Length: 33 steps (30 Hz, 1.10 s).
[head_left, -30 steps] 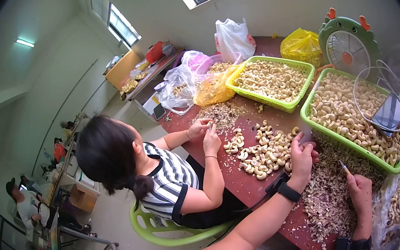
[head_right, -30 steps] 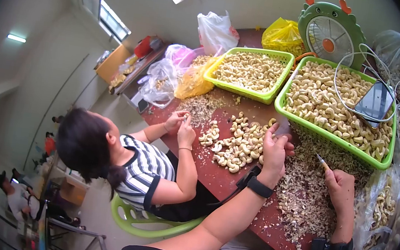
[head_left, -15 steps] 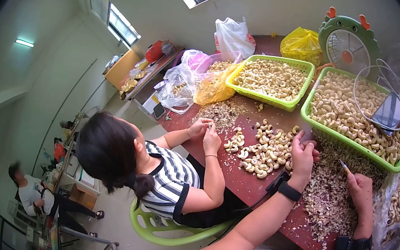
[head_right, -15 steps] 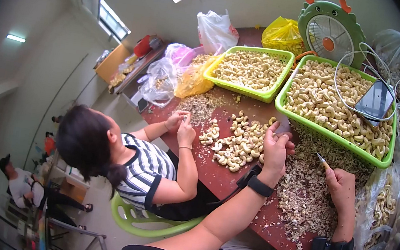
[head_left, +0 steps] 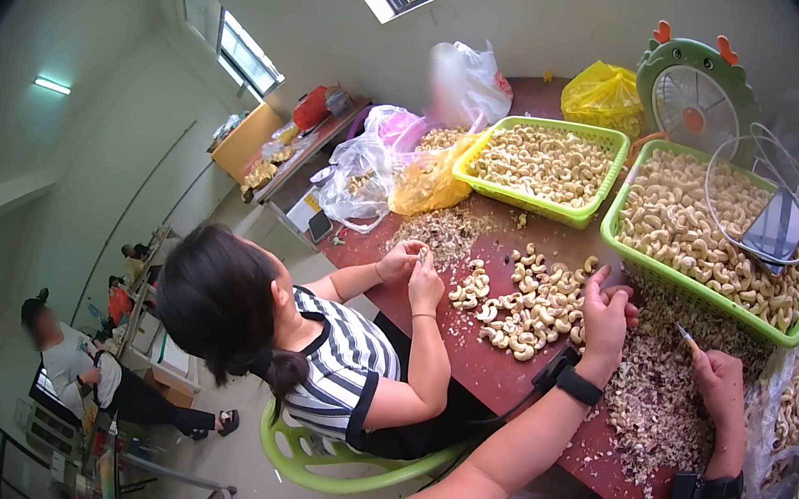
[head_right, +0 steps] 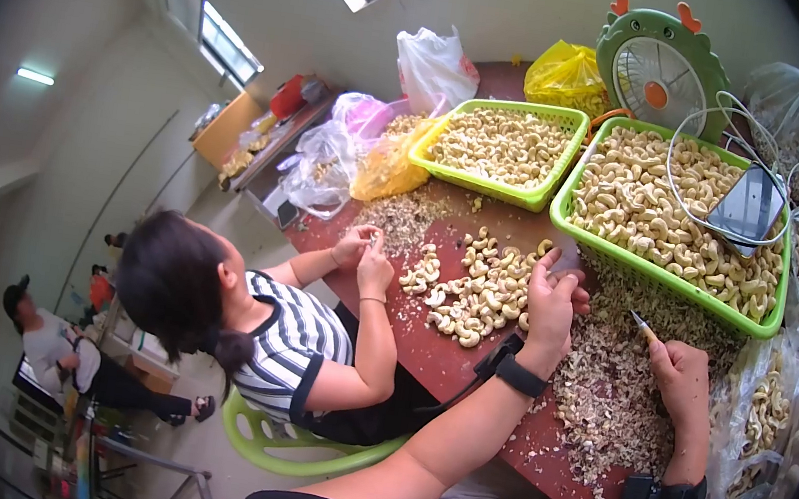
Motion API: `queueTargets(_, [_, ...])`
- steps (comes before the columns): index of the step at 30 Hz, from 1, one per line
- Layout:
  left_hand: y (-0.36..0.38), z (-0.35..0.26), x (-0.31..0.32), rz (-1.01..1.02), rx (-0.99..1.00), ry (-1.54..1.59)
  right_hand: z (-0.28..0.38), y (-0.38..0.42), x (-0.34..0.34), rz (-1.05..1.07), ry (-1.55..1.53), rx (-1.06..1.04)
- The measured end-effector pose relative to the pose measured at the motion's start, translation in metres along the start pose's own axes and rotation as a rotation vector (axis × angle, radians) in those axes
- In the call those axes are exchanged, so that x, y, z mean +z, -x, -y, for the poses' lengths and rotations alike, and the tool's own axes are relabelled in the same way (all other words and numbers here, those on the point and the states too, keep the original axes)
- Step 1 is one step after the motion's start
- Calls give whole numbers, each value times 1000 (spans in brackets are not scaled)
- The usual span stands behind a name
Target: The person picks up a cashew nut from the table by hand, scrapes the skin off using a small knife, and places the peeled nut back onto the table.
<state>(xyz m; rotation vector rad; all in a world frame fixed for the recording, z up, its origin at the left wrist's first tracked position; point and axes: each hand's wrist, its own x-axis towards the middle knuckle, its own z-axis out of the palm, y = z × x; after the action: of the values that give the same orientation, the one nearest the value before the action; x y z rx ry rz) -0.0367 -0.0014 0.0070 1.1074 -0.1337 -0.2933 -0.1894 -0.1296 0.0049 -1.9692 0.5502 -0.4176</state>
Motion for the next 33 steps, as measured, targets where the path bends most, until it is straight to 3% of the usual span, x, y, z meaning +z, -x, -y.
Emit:
queueTargets(5, [2, -2, 6, 24, -37, 129, 11, 8, -5, -33, 117, 22])
queueTargets(10, [3, -3, 1, 9, 8, 8, 22, 12, -15, 95, 121, 59])
queueTargets(14, [-3, -24, -5, -52, 40, 157, 27, 19, -18, 97, 15, 41])
queueTargets(17, [-16, -63, -13, -133, 148, 263, 27, 18, -18, 82, 52, 18])
queueTargets(26, [-63, -258, -68, -525, 700, 534, 17, 14, -12, 66, 28, 47])
queueTargets(33, [-56, -295, -75, -679, 771, 498, 19, 17, -11, 46, 15, 83])
